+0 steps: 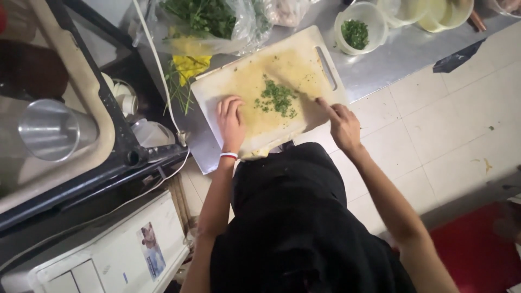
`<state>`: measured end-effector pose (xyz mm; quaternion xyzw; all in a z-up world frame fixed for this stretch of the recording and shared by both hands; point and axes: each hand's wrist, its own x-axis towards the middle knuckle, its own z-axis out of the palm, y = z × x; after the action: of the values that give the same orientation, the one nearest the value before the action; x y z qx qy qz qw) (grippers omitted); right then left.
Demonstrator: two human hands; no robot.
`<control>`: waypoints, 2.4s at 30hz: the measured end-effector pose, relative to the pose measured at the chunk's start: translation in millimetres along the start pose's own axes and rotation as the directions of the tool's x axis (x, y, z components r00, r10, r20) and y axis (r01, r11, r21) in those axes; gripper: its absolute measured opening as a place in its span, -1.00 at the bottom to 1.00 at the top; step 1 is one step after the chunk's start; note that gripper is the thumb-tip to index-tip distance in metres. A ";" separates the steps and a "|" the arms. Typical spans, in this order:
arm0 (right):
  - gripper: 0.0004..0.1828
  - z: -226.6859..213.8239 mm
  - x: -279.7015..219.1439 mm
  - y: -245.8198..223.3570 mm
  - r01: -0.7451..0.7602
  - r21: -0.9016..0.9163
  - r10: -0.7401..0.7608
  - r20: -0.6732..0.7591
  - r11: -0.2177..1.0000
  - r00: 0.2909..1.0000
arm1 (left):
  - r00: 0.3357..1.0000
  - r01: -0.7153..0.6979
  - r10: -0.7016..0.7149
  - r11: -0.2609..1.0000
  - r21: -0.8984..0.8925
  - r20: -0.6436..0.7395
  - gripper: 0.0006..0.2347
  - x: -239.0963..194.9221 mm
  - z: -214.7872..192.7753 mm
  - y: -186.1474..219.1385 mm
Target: The person chops green herbs on a white cutting board using a knife. They gather the chopped herbs and transfer them into a small plastic bowl. The person then retrieves more herbs from a plastic bag and continues chopping.
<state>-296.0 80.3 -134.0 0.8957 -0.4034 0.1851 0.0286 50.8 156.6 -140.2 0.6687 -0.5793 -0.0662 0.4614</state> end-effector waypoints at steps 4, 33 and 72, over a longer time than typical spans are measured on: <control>-0.41 -4.1 -20.9 -12.4 -0.201 -0.020 0.199 -0.089 0.979 0.976 | 1.000 -0.002 0.002 1.000 0.005 -0.018 -0.79 -0.3 -1.8 0.8; -0.54 -1.4 56.0 -9.1 0.103 0.062 -0.096 -0.101 0.993 0.990 | 0.998 0.014 -0.015 1.000 -0.028 -0.056 -0.75 -1.1 -0.3 -1.4; -0.44 -33.4 -22.3 -138.5 -0.549 0.815 0.378 0.456 0.187 0.806 | 0.889 -0.192 -0.050 0.862 0.470 0.455 -0.16 -29.2 26.2 91.3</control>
<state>-218.3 196.2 -97.3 0.5949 -0.4781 0.3089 -0.5676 -40.0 175.7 -104.7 0.7089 -0.6923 -0.0494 0.1258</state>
